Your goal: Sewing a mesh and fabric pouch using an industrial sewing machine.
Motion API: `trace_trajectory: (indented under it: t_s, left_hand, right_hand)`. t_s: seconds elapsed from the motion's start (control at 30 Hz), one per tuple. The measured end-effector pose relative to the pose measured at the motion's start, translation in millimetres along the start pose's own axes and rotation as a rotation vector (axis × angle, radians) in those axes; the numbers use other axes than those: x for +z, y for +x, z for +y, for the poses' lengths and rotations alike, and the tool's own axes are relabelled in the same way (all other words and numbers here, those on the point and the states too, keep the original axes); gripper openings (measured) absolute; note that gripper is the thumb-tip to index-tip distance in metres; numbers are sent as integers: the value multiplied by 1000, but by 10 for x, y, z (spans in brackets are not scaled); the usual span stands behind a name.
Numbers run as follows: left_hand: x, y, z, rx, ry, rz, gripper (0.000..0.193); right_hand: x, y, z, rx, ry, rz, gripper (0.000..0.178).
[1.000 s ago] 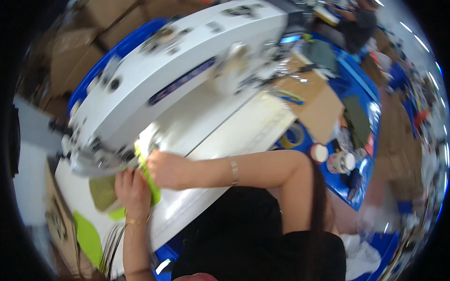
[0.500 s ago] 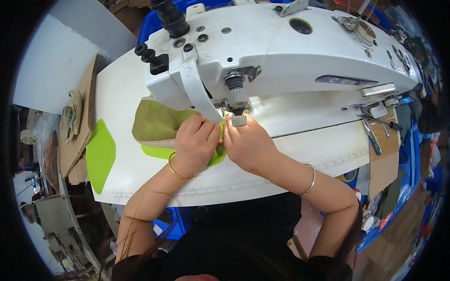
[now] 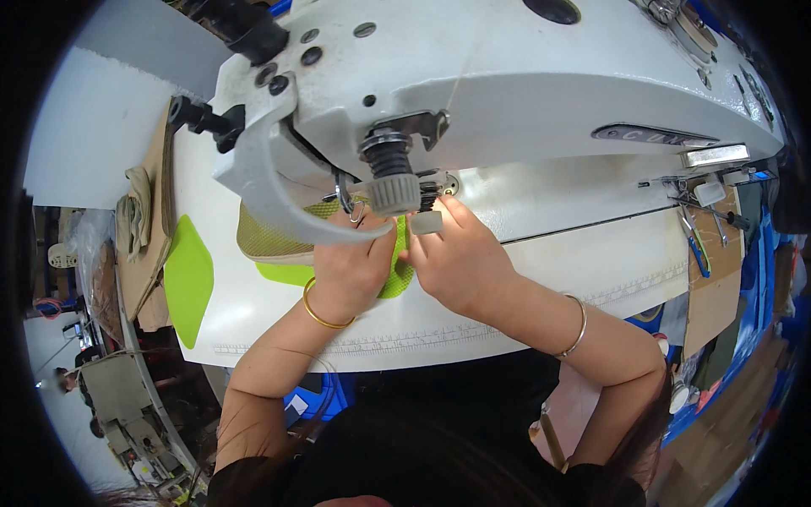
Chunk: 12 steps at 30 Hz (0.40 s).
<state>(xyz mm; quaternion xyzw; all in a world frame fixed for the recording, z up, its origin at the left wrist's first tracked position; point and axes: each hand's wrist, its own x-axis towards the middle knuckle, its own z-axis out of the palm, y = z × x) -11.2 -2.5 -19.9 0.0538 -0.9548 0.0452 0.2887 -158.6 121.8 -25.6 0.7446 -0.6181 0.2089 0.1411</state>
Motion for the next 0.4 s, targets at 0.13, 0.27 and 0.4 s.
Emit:
trace_trajectory:
  t_s: [0.13, 0.27, 0.4]
  left_hand:
    - [2, 5, 18, 3, 19, 8, 34]
    - [27, 40, 64, -3, 12, 30, 34]
    - [6, 26, 69, -17, -8, 11, 35]
  right_hand:
    - [-38, -17, -17, -60, -64, -27, 32]
    - [-18, -35, -7, -65, -89, 20, 28]
    - [-15, -47, -15, -60, -40, -7, 28]
